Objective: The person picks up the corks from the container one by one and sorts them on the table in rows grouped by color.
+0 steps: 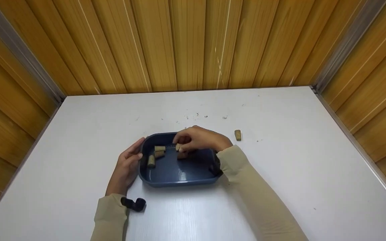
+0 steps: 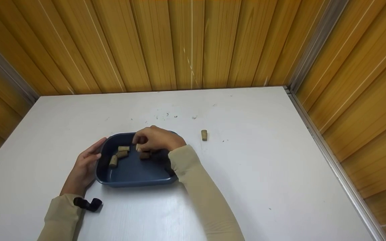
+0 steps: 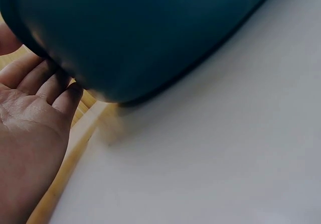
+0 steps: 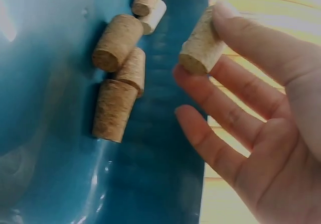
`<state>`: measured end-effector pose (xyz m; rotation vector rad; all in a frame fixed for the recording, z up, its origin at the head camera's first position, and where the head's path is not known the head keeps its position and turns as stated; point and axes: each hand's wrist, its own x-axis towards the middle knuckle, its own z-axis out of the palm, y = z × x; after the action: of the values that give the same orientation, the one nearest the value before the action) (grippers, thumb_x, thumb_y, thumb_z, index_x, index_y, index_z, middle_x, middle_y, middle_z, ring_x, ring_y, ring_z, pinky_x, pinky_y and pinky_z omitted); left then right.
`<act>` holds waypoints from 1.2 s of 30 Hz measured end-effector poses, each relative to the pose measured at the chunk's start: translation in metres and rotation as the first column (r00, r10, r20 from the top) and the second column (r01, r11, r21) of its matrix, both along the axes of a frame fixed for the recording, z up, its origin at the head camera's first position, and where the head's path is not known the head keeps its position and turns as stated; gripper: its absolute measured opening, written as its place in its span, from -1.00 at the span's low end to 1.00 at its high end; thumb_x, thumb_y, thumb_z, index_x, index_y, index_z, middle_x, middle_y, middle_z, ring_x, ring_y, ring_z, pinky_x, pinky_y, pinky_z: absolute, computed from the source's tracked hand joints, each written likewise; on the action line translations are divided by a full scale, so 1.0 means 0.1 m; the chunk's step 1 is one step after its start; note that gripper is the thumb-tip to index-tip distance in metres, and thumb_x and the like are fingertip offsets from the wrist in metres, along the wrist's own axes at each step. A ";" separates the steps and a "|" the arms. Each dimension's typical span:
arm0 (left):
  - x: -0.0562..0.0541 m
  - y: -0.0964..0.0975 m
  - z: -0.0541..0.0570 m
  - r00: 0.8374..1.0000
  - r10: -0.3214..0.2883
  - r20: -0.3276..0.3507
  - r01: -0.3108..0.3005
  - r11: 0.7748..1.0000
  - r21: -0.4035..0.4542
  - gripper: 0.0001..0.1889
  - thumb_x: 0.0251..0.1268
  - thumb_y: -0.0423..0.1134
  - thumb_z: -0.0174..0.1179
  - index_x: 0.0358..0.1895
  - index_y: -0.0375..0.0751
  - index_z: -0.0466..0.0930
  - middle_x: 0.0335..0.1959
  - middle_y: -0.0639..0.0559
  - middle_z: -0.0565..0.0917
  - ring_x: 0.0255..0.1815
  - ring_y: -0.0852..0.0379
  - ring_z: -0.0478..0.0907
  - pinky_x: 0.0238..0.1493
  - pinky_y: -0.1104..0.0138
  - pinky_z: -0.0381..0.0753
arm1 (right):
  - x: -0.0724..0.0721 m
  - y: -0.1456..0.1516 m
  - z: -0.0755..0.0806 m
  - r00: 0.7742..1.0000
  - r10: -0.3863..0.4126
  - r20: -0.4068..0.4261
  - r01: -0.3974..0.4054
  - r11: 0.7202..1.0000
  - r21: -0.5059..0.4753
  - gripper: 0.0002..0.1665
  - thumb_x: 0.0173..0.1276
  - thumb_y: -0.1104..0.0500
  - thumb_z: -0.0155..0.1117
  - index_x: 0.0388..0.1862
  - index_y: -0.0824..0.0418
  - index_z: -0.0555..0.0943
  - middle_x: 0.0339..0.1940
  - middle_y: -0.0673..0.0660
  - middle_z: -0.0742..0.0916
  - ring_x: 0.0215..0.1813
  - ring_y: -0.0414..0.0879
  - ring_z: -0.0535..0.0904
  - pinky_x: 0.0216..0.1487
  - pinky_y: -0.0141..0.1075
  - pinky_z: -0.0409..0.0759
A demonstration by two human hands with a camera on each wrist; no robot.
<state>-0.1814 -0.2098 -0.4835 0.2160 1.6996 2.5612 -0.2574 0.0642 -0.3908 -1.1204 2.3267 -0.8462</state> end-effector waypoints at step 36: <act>0.00 -0.03 -0.05 0.997 -0.054 -0.055 0.055 0.998 0.018 -0.38 0.28 -0.57 -0.11 0.43 -0.53 0.01 0.30 0.11 0.48 0.36 0.29 0.36 0.37 0.46 0.32 | -0.07 0.65 0.15 0.988 -0.154 0.018 0.155 0.980 -0.121 -0.69 0.27 0.21 0.33 0.01 0.12 0.64 0.04 0.10 0.67 -0.01 -0.02 0.70 0.06 -0.18 0.65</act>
<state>-0.1813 -0.2127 -0.4881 0.3314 1.6626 2.5565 -0.2643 0.1288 -0.3761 -0.9911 2.4067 -1.0607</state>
